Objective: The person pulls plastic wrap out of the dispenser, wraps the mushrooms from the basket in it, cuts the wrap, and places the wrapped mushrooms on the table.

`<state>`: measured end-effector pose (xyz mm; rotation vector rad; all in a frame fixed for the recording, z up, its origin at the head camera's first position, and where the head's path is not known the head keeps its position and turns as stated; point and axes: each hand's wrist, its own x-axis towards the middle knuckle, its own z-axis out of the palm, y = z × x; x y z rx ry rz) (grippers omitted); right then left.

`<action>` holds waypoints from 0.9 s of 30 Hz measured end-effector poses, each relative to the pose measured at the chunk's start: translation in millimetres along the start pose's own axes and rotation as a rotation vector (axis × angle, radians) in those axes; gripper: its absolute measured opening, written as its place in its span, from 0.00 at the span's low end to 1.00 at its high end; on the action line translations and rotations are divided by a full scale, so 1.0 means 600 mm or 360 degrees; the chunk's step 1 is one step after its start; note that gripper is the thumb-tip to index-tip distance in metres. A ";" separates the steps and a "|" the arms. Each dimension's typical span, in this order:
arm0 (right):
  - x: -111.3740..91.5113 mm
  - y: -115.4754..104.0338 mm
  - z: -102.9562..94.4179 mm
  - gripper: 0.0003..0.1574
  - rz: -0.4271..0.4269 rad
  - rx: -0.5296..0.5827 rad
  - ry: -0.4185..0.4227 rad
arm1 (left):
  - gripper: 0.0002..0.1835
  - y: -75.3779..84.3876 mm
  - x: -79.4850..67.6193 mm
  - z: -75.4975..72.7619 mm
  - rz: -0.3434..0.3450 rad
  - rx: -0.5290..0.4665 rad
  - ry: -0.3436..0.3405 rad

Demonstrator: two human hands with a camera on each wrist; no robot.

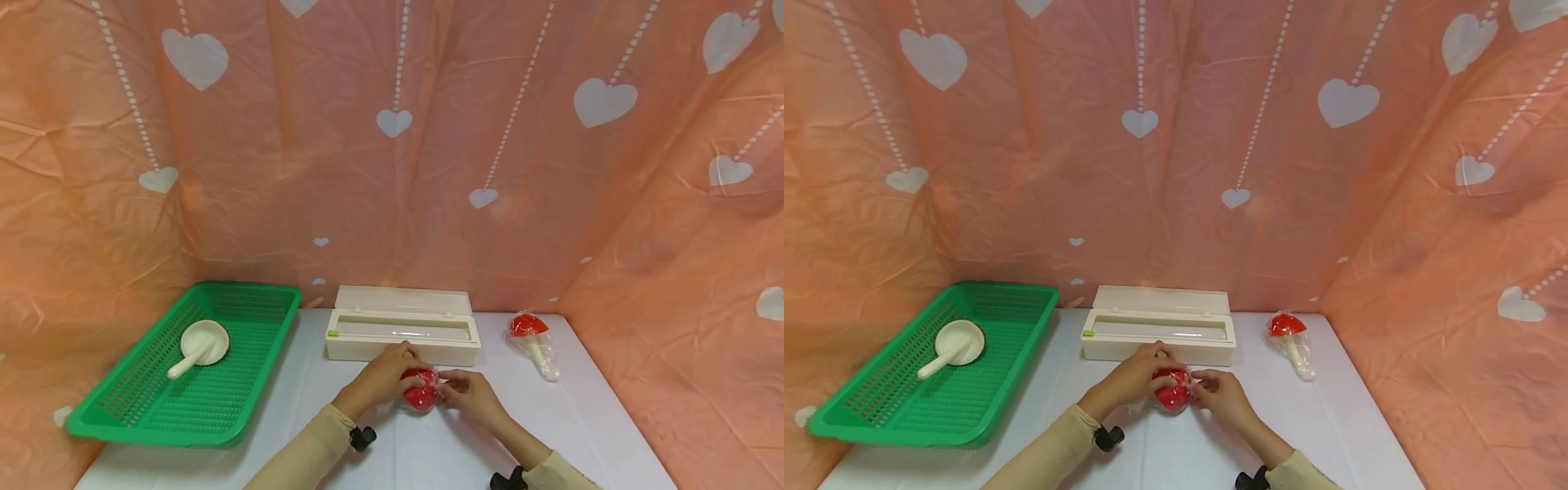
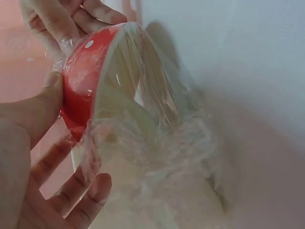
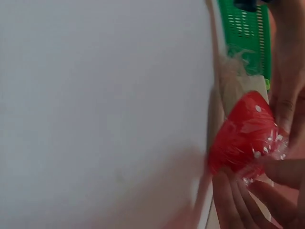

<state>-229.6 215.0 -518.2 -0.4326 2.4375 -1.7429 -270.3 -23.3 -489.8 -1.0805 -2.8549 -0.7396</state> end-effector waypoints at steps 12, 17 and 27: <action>-0.009 0.001 0.000 0.23 0.0027 0.0060 0.0033 | 0.17 -0.010 0.000 0.000 0.0000 -0.0153 -0.0049; -0.006 0.004 0.003 0.20 0.0110 0.0173 0.0046 | 0.15 -0.018 -0.001 0.004 -0.0045 -0.0207 -0.0054; -0.001 0.001 0.005 0.16 0.0116 0.0190 0.0050 | 0.22 -0.025 -0.024 -0.001 -0.0076 -0.0458 0.0152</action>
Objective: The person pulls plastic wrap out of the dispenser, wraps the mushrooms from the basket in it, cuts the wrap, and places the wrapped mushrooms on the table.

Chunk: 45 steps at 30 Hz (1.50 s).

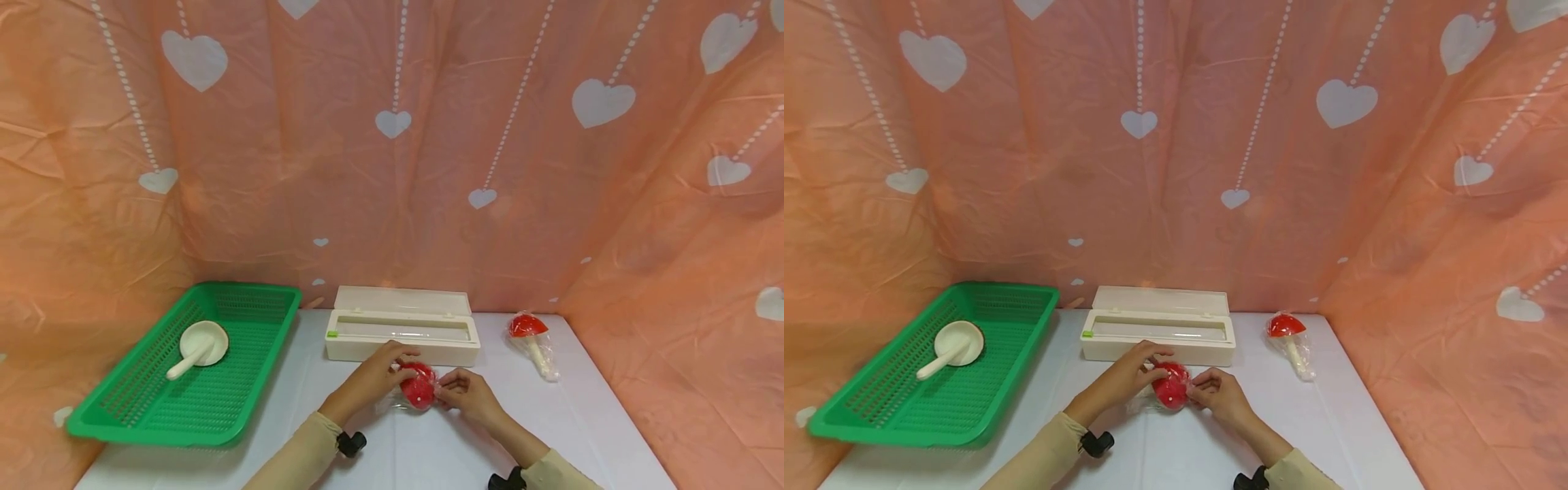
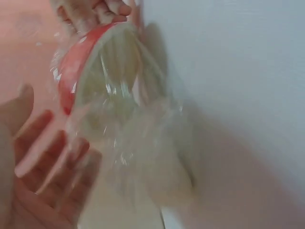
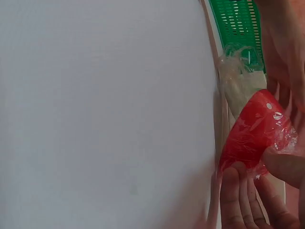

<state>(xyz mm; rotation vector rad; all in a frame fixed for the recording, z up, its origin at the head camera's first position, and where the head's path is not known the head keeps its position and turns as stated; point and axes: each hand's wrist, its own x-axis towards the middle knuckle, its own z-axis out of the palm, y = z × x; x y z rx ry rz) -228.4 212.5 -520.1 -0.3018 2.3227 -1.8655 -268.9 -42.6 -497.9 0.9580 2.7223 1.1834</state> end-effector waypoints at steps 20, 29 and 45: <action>-0.002 0.002 0.001 0.14 0.0002 -0.0064 -0.0020 | 0.21 -0.031 -0.049 0.009 -0.0084 0.0261 0.0057; -0.001 -0.001 0.004 0.13 0.0000 -0.0076 -0.0015 | 0.18 -0.025 -0.048 0.005 -0.0139 0.0416 0.0089; 0.003 -0.001 0.008 0.13 0.0031 -0.0076 0.0010 | 0.10 -0.025 -0.034 0.012 -0.0077 0.0082 0.0294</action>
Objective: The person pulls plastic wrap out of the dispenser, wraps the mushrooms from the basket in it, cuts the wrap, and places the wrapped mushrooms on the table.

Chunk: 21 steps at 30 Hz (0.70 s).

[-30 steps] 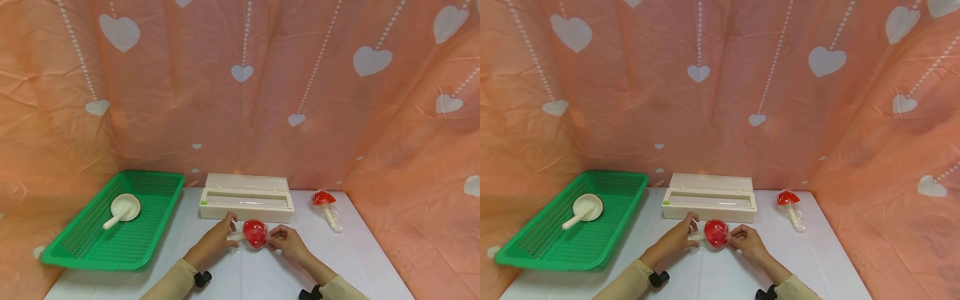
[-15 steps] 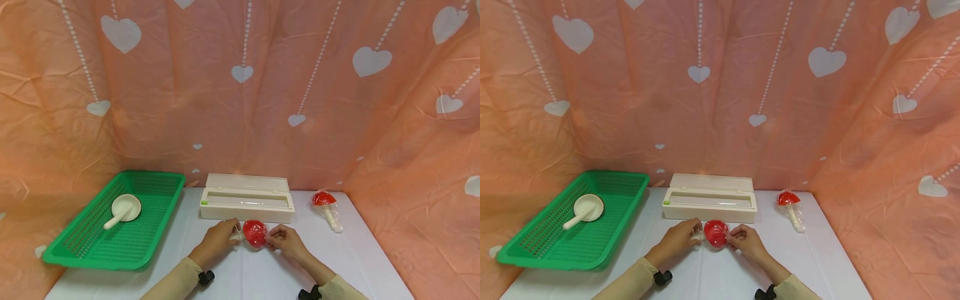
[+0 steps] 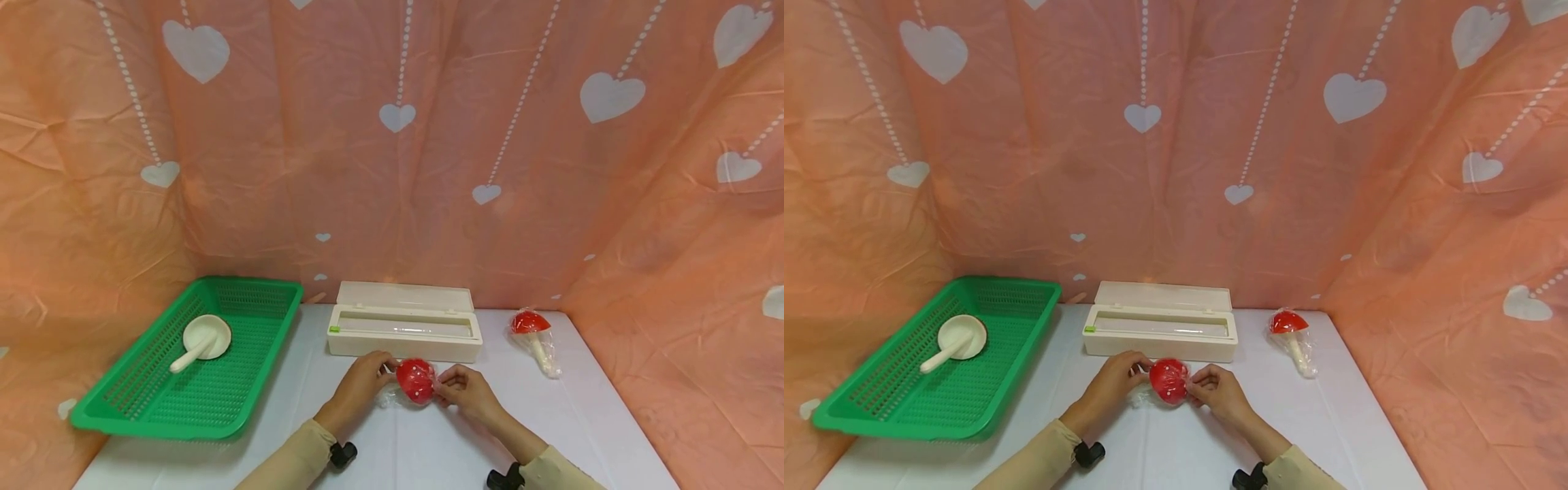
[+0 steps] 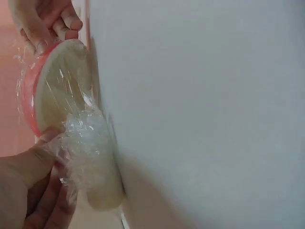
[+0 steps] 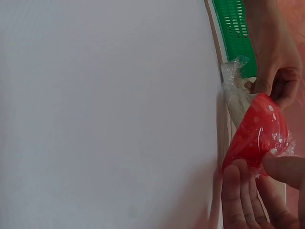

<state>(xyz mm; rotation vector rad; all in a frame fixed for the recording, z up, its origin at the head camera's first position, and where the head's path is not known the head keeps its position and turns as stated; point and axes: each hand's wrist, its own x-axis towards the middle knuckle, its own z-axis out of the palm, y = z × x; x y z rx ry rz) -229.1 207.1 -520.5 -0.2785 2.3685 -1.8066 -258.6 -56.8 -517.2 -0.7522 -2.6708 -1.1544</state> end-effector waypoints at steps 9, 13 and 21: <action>0.000 -0.002 0.001 0.13 -0.0002 -0.0005 0.0014 | 0.08 0.014 -0.003 -0.014 -0.0058 0.0059 -0.0004; 0.001 -0.003 0.000 0.12 -0.0004 0.0019 0.0016 | 0.10 0.017 -0.006 -0.021 0.0016 0.0017 0.0060; -0.001 -0.006 0.000 0.13 -0.0013 0.0024 -0.0009 | 0.06 0.012 -0.005 -0.017 -0.0046 0.0057 -0.0046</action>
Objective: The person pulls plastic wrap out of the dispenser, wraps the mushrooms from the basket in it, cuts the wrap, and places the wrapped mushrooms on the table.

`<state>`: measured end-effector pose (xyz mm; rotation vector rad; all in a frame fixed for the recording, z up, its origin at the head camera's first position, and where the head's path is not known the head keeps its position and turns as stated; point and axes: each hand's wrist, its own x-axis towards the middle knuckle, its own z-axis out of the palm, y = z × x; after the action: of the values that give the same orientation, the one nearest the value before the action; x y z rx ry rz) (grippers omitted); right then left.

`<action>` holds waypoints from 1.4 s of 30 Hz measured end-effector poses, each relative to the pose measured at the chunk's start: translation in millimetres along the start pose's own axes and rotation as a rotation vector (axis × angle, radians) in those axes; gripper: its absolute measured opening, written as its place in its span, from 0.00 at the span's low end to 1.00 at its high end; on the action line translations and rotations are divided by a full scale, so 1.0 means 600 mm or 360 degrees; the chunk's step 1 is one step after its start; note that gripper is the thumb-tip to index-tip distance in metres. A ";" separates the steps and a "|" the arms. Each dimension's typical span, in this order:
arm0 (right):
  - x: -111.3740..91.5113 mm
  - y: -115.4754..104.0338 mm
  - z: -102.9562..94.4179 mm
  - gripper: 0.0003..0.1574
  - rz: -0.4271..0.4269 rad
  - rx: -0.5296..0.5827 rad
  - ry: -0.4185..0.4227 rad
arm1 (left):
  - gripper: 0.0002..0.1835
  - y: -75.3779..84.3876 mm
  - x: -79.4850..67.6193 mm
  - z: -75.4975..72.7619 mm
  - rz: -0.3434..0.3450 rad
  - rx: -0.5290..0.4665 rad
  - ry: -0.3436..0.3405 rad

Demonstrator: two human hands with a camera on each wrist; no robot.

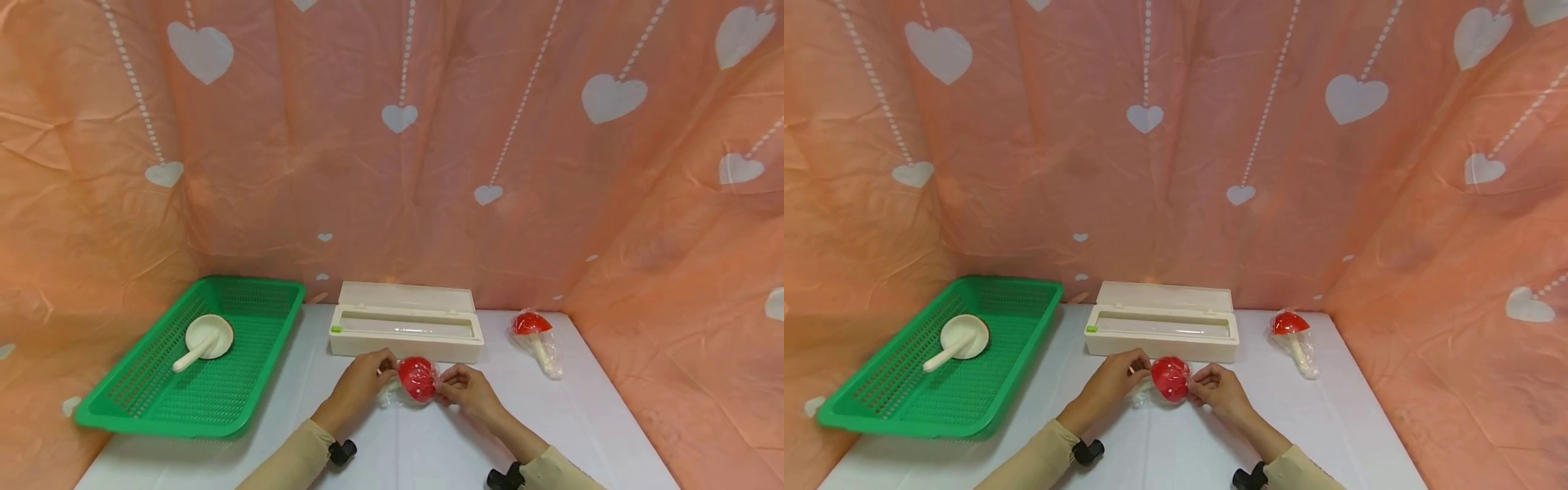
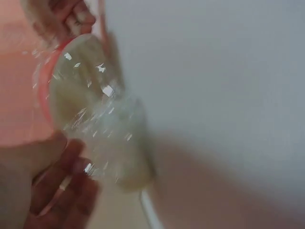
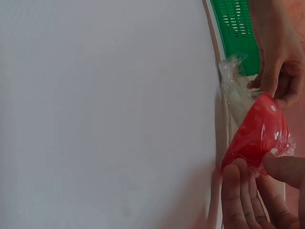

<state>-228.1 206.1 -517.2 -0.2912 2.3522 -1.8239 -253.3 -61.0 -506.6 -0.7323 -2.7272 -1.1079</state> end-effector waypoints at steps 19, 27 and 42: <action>0.002 0.001 0.012 0.16 0.0022 0.0009 0.0054 | 0.21 -0.018 -0.024 0.002 0.0012 0.0152 -0.0203; -0.015 -0.002 0.016 0.27 0.0171 0.0248 0.0241 | 0.24 0.001 -0.038 0.018 0.0001 -0.0150 -0.0214; -0.040 0.003 -0.003 0.30 0.0177 0.0119 0.0201 | 0.07 0.027 -0.044 0.021 -0.0024 -0.0616 -0.0533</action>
<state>-205.4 213.8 -518.3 -0.0361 2.3219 -1.9238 -221.7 -52.6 -513.0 -1.0310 -2.8084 -1.6838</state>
